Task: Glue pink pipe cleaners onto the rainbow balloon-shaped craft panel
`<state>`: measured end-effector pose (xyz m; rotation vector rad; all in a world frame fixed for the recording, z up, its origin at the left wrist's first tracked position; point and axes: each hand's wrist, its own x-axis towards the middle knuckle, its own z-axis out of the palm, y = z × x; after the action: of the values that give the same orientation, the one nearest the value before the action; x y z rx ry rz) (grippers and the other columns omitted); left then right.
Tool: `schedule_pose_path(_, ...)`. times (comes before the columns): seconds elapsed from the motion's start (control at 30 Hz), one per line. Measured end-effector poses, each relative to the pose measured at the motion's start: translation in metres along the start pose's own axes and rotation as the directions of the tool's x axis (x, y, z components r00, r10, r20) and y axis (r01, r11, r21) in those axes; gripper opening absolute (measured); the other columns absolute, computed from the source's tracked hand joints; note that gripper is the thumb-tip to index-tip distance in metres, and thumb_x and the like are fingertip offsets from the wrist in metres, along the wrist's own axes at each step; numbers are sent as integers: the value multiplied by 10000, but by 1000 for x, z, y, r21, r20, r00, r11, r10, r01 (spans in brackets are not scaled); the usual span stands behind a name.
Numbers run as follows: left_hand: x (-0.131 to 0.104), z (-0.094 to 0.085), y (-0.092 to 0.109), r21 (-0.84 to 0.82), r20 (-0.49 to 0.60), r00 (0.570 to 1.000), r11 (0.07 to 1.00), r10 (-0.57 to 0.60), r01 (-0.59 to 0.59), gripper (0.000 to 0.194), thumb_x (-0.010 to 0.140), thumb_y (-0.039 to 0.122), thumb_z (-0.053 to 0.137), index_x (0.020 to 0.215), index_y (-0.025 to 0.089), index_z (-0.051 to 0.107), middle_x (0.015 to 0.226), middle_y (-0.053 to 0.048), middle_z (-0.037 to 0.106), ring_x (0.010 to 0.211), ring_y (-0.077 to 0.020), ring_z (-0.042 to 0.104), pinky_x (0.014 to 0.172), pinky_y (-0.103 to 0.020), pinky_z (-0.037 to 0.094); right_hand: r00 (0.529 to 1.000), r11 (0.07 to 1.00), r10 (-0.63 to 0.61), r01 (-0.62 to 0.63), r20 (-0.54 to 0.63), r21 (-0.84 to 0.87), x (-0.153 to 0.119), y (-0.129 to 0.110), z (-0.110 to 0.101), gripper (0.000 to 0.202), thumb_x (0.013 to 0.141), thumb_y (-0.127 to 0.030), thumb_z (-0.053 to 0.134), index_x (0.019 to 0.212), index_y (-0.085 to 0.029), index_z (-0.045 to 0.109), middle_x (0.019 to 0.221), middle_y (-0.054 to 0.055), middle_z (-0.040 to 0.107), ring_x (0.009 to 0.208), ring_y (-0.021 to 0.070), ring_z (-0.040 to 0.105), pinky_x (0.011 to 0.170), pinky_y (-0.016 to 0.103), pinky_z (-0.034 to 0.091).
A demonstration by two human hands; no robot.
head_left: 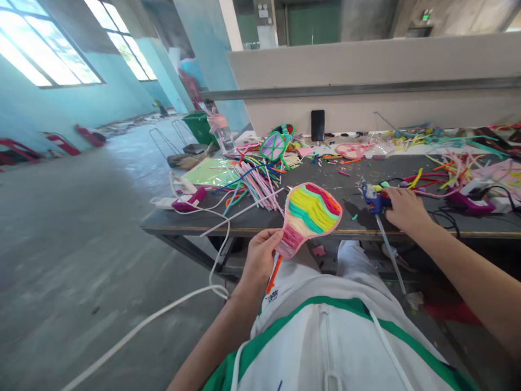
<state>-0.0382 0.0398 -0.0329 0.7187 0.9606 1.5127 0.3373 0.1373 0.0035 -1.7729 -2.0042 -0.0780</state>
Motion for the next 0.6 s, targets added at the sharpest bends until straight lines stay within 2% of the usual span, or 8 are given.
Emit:
schedule_pose_path(0.1, 4, -1, -8, 6, 13, 1000, 1000, 7, -7, 267, 656, 309, 839, 785, 108, 720, 622, -35, 704, 496, -111, 612, 517, -219, 492, 996, 984, 18, -1, -93, 180, -1, 2, -13, 461, 725, -224, 622, 1179, -153, 580, 1168, 194, 623, 1112, 323, 539, 965, 446, 385)
schedule_pose_path(0.2, 8, -1, -17, -4, 12, 1000, 1000, 5, -5, 261, 647, 308, 842, 769, 109, 726, 619, -35, 701, 501, -111, 614, 520, -216, 493, 997, 900, 43, -9, -68, 436, -16, -14, -27, 369, 786, -259, 574, 1155, -243, 565, 1048, 102, 656, 914, 235, 599, 795, 356, 467)
schedule_pose_path(0.27, 9, 1, -22, -9, 6, 1000, 1000, -1, 1, 268, 632, 311, 850, 765, 111, 731, 633, -38, 707, 519, -112, 623, 544, -219, 502, 995, 519, 22, -93, 96, 849, -32, -37, -34, 364, 738, -249, 643, 1097, -289, 607, 964, 54, 638, 841, 209, 582, 721, 330, 469)
schedule_pose_path(0.3, 9, 3, -24, -10, 3, 1000, 1000, -5, 5, 272, 624, 310, 852, 768, 112, 734, 640, -39, 711, 527, -112, 626, 554, -220, 505, 987, 335, 6, -154, 161, 929, -41, -51, -37, 361, 722, -246, 678, 1074, -297, 621, 927, 38, 624, 817, 191, 566, 701, 316, 465)
schedule_pose_path(0.33, 9, 5, -26, -9, 1, 1000, 1000, -9, 9, 275, 621, 309, 853, 772, 112, 737, 645, -39, 712, 531, -110, 626, 558, -218, 504, 973, 203, -24, -222, 232, 954, -49, -66, -39, 330, 723, -249, 696, 1045, -290, 636, 867, 23, 603, 776, 170, 551, 677, 301, 461)
schedule_pose_path(0.4, 8, 8, -29, -3, 0, 1000, 1000, -18, 18, 273, 622, 304, 850, 776, 109, 739, 641, -36, 710, 527, -102, 617, 551, -208, 493, 941, 69, -38, -333, 336, 940, -62, -92, -38, 281, 728, -271, 724, 998, -248, 650, 794, 4, 575, 716, 136, 532, 627, 271, 448)
schedule_pose_path(0.5, 7, 11, -32, 7, 2, 1000, 1000, -26, 26, 267, 628, 306, 842, 763, 102, 734, 623, -30, 699, 510, -91, 598, 535, -197, 477, 893, 12, -117, -437, 435, 900, -76, -118, -26, 302, 725, -326, 744, 988, -209, 652, 788, 4, 581, 669, 124, 531, 583, 263, 456)
schedule_pose_path(0.6, 8, 8, -36, 15, 5, 1000, 999, -28, 28, 274, 637, 319, 832, 777, 103, 735, 635, -33, 705, 508, -100, 602, 537, -213, 484, 866, 179, -160, -447, 474, 876, -88, -131, -7, 328, 792, -434, 693, 1000, -184, 650, 728, 4, 603, 646, 130, 564, 614, 272, 486)
